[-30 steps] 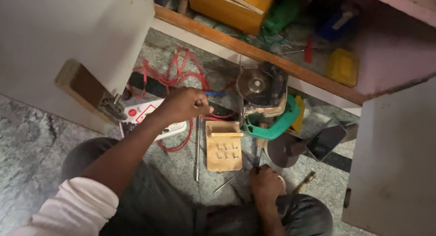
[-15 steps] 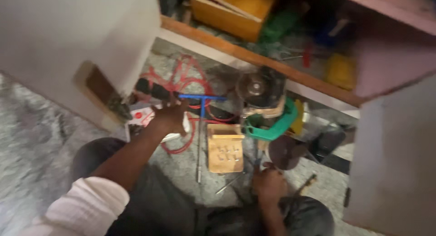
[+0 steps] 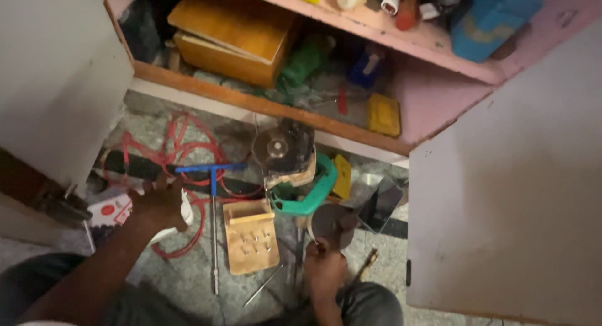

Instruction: The person sits on the floor and uses a hammer to drive nails into a small wooden block. They repeatedly pick up nails from a yellow container and a white dates tin, place them on the block, and hammer them in.

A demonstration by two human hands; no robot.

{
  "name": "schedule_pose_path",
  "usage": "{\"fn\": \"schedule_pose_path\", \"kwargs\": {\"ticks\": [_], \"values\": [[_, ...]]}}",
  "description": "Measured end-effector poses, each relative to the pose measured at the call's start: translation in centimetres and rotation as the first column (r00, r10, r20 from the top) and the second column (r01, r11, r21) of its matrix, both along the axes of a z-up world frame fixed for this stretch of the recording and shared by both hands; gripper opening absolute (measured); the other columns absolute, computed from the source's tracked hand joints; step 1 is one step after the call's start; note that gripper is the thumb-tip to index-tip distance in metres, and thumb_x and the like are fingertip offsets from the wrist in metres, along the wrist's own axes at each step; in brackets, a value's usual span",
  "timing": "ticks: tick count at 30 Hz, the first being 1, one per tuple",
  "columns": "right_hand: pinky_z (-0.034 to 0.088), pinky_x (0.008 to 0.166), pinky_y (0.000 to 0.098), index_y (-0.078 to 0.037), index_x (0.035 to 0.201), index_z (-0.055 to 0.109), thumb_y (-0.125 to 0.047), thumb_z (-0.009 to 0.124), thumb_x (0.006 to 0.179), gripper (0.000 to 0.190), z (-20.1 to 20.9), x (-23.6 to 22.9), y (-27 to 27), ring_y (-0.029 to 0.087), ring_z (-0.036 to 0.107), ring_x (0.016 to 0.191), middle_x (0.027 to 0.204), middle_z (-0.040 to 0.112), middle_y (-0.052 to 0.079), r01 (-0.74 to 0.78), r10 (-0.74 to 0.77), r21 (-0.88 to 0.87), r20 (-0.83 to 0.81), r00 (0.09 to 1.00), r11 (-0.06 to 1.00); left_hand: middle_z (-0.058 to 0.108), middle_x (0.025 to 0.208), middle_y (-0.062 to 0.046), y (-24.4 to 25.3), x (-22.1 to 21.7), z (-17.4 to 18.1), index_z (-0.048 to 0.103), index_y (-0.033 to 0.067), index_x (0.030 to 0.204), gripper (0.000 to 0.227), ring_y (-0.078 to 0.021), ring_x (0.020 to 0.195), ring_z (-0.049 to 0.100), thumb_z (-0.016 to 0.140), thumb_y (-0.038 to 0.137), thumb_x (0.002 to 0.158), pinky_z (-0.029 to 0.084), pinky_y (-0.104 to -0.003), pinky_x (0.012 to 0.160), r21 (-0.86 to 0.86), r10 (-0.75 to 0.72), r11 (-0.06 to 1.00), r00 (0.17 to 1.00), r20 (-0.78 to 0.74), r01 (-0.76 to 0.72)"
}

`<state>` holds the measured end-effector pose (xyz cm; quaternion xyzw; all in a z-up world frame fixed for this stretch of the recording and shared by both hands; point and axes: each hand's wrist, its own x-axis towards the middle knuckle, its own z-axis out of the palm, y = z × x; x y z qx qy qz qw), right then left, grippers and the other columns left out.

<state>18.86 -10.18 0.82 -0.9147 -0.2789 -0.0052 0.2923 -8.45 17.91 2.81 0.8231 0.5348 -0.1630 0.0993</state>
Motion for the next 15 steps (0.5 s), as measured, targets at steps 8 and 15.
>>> {"fn": "schedule_pose_path", "kwargs": {"ticks": [8,15], "values": [[0.055,0.072,0.0482,-0.002,0.109,0.074,-0.027,0.069,0.079,0.039,0.5,6.8,3.3,0.04,0.069,0.081,0.095,0.073,0.02,-0.156,0.09,0.179,0.329,0.94,0.971,0.028,0.161,-0.014,-0.4,0.7,1.8,0.019,0.0254,0.159,0.134,-0.0441,0.15,0.027,0.096,0.056,0.053,0.022,-0.077,0.112,-0.078,0.007,0.997,1.0,-0.001,-0.007],[0.056,0.07,0.0481,-0.003,0.104,0.072,-0.038,0.07,0.084,0.04,2.2,11.5,8.3,0.039,0.07,0.081,0.091,0.072,0.019,-0.063,0.078,-0.052,0.393,0.916,0.997,0.026,0.164,-0.02,-0.1,2.1,4.3,0.03,0.0193,0.156,0.121,-0.0467,0.149,0.021,0.091,0.058,0.059,0.02,-0.071,0.106,0.209,-0.114,0.977,0.921,0.371,0.036]]}}
